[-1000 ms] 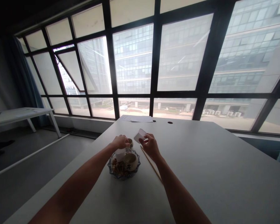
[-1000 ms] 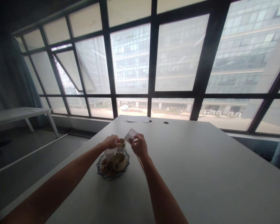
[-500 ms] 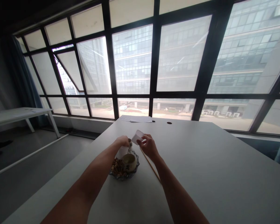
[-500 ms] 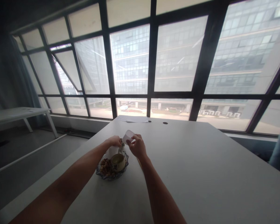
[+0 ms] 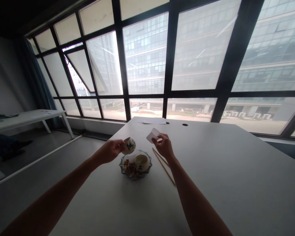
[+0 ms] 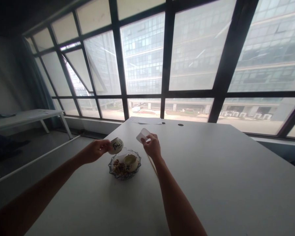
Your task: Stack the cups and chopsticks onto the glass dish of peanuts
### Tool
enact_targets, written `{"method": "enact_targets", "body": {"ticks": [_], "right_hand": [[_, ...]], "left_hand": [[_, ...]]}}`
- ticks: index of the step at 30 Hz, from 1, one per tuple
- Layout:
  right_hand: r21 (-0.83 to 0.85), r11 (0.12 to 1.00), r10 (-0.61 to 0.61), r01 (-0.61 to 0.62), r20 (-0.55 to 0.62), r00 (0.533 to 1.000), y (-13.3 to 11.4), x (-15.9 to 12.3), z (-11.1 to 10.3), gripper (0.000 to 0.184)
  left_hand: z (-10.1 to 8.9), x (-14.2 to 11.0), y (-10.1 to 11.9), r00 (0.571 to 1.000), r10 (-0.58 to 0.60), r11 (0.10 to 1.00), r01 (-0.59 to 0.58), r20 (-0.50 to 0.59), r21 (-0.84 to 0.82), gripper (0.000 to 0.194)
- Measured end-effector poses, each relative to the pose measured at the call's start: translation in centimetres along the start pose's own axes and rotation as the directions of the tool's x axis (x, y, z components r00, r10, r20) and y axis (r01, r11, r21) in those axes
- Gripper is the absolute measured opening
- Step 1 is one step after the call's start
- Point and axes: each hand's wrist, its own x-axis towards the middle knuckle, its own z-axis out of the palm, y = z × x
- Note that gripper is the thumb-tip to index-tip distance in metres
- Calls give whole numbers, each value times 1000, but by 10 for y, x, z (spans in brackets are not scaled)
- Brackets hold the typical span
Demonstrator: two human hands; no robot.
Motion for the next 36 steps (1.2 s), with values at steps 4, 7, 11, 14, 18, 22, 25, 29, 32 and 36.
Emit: {"method": "enact_targets", "body": {"ticks": [4, 7, 11, 14, 18, 22, 25, 29, 32, 36], "right_hand": [[-5, 1000, -11, 11, 24, 1000, -1, -2, 4, 23], [-4, 1000, -18, 18, 32, 999, -2, -3, 5, 23], [1, 1000, -18, 18, 38, 999, -2, -2, 4, 22], [5, 1000, -28, 28, 47, 998, -1, -2, 4, 22], [14, 999, -50, 49, 75, 996, -1, -3, 5, 21], [28, 997, -73, 71, 97, 993, 1, -3, 7, 20], [49, 995, -96, 91, 113, 989, 2, -4, 8, 20], [107, 985, -150, 134, 155, 976, 1, -7, 15, 21], [163, 971, -207, 176, 201, 958, -3, -15, 28, 18], [184, 955, -273, 232, 243, 931, -8, -28, 44, 10]], "left_hand": [[17, -42, 10, 991, 24, 990, -42, 133, 135, 13], [31, -51, 10, 986, 9, 968, -51, 168, 246, 11], [43, -51, 6, 981, 34, 952, -90, 193, 293, 12], [47, -48, 3, 982, 37, 938, -99, 187, 333, 14], [50, -45, 5, 975, 80, 908, -158, 208, 388, 17], [50, -42, 10, 954, 144, 851, -255, 262, 460, 20], [47, -36, 14, 927, 167, 807, -324, 336, 494, 19], [42, -24, 16, 884, 194, 791, -397, 425, 465, 16], [39, -16, 14, 864, 200, 804, -414, 463, 426, 15], [37, -13, 4, 890, 211, 881, -352, 403, 315, 14]]}}
